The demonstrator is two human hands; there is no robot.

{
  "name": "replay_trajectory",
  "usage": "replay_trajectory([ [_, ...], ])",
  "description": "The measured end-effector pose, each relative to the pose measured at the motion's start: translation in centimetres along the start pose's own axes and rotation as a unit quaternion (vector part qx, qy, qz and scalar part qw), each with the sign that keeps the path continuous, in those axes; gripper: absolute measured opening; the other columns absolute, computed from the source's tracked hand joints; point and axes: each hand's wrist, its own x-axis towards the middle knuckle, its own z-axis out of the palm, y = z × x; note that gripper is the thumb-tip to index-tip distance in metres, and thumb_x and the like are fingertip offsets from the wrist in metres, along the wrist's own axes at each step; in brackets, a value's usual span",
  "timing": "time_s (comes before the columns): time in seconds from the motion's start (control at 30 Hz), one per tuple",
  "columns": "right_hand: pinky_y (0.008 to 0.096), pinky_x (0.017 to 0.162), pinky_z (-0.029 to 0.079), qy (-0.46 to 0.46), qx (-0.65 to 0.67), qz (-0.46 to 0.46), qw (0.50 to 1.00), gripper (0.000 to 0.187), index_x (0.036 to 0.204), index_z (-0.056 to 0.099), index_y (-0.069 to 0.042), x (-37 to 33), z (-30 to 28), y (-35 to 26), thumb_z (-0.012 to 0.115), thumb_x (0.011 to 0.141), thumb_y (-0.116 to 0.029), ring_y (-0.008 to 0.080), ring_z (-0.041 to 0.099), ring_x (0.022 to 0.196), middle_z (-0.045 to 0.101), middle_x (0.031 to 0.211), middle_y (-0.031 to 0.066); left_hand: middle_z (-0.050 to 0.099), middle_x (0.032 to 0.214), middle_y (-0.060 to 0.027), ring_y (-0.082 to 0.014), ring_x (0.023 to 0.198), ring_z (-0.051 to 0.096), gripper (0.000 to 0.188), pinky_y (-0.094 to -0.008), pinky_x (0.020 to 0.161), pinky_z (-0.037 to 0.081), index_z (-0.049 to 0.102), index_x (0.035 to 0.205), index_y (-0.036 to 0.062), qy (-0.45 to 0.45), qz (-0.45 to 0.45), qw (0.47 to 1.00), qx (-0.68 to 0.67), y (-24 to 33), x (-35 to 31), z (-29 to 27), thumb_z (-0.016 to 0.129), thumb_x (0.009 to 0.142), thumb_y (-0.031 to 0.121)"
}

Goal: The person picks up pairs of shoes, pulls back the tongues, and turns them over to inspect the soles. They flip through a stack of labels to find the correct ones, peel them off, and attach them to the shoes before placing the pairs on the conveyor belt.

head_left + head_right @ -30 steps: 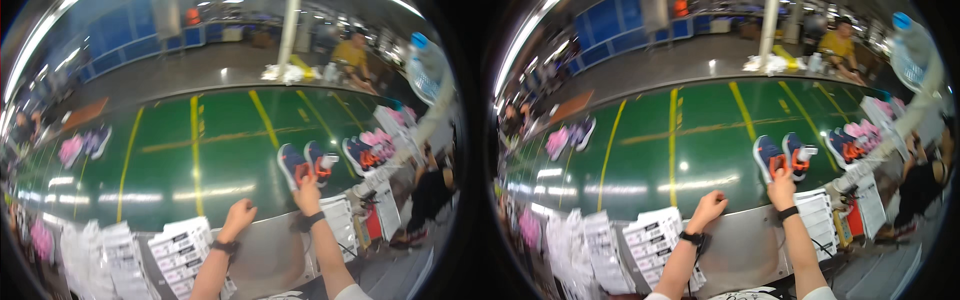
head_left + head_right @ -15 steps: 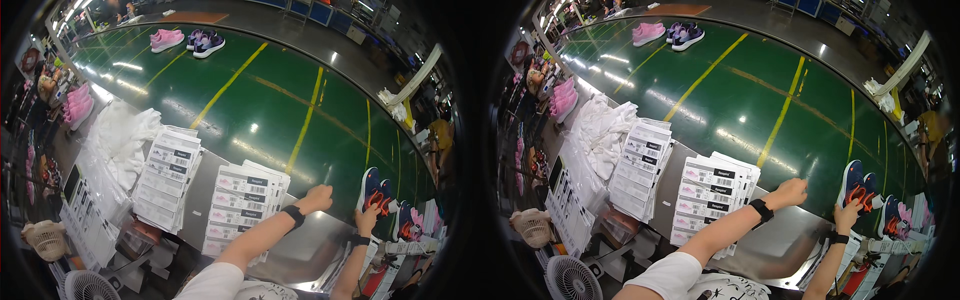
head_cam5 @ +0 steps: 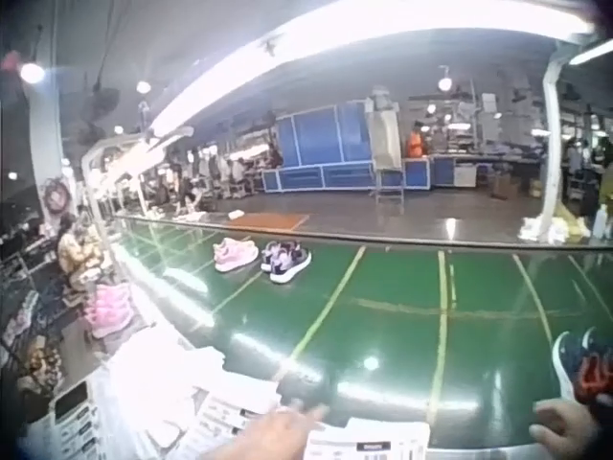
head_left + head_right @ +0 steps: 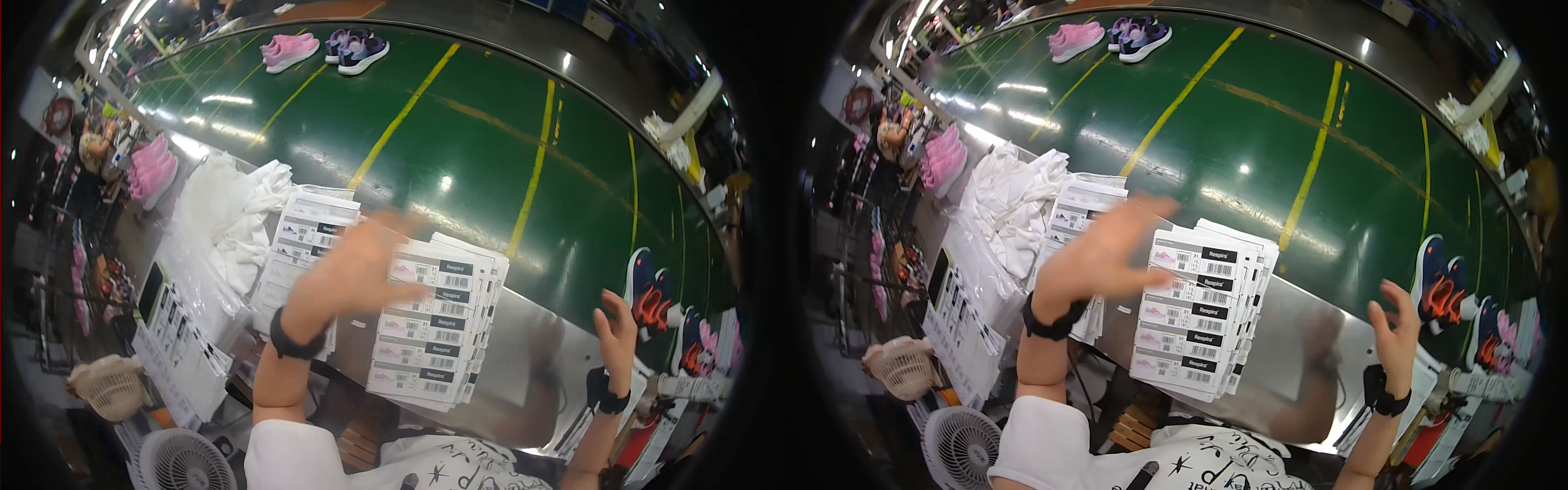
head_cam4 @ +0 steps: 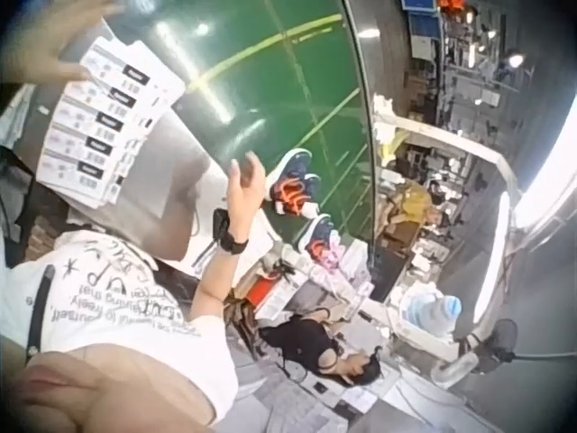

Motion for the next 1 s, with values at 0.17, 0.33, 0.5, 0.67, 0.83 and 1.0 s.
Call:
replay_trajectory([
  [0.17,0.0293,0.081,0.052,-0.394,0.295,-0.014,0.870,0.030,0.114,0.061,-0.001,-0.1,10.9,-10.9,0.065,0.091,-0.020,0.0139,0.061,0.096,0.064,0.105,0.0065,0.004,0.149,-0.0414,-0.0620,0.136,0.005,0.148,-0.0733,0.100,0.023,0.001,0.153,0.0091,0.036,-0.380,0.912,0.151,-17.6,-8.3,5.5,0.083,0.046,0.069],
  [0.33,0.0320,0.085,0.051,-0.558,0.359,0.177,0.727,0.046,0.124,0.053,0.003,0.4,22.0,-17.9,0.060,0.093,-0.029,0.0181,0.060,0.102,0.057,0.121,0.0108,0.020,0.148,-0.0360,-0.0501,0.131,0.035,0.121,-0.0513,0.106,0.035,0.023,0.151,0.0100,0.137,-0.321,0.935,0.066,-16.6,-6.1,4.6,0.086,0.051,0.038],
  [0.5,0.0336,0.073,0.051,-0.504,0.318,0.221,0.772,0.042,0.111,0.060,0.005,-1.0,32.1,-19.5,0.064,0.086,-0.028,0.0201,0.062,0.083,0.060,0.103,0.0140,0.041,0.140,-0.0250,-0.0321,0.116,0.054,0.088,-0.0412,0.094,0.047,0.028,0.148,0.0034,0.251,-0.269,0.848,-0.380,-17.0,-8.5,1.8,0.065,0.071,0.023],
  [0.67,0.0381,0.079,0.053,-0.434,0.224,0.142,0.861,0.051,0.109,0.058,0.014,-1.8,35.5,-19.4,0.062,0.074,-0.023,0.0382,0.062,0.095,0.058,0.112,0.0310,0.052,0.128,-0.0164,-0.0258,0.113,0.056,0.075,-0.0378,0.093,0.048,0.034,0.139,-0.0030,0.217,-0.141,0.767,-0.588,-16.1,-9.9,2.4,0.060,0.075,0.026],
  [0.83,0.0395,0.079,0.052,-0.363,0.238,-0.029,0.900,0.040,0.102,0.061,0.009,-2.8,35.0,-19.9,0.062,0.076,-0.022,0.0383,0.064,0.078,0.065,0.078,0.0217,0.051,0.130,-0.0150,-0.0253,0.118,0.053,0.076,-0.0373,0.098,0.045,0.032,0.141,-0.0026,0.207,-0.175,0.819,-0.506,-16.3,-9.4,2.3,0.060,0.076,0.027],
  [1.0,0.0376,0.062,0.047,-0.262,0.293,0.001,0.919,0.032,0.086,0.057,0.003,-2.3,29.4,-21.1,0.066,0.076,-0.026,0.0264,0.059,0.067,0.060,0.073,0.0148,0.048,0.134,-0.0134,-0.0245,0.120,0.051,0.081,-0.0365,0.099,0.044,0.031,0.144,0.0018,0.177,-0.171,0.789,-0.563,-17.0,-9.4,2.4,0.064,0.074,0.027],
])
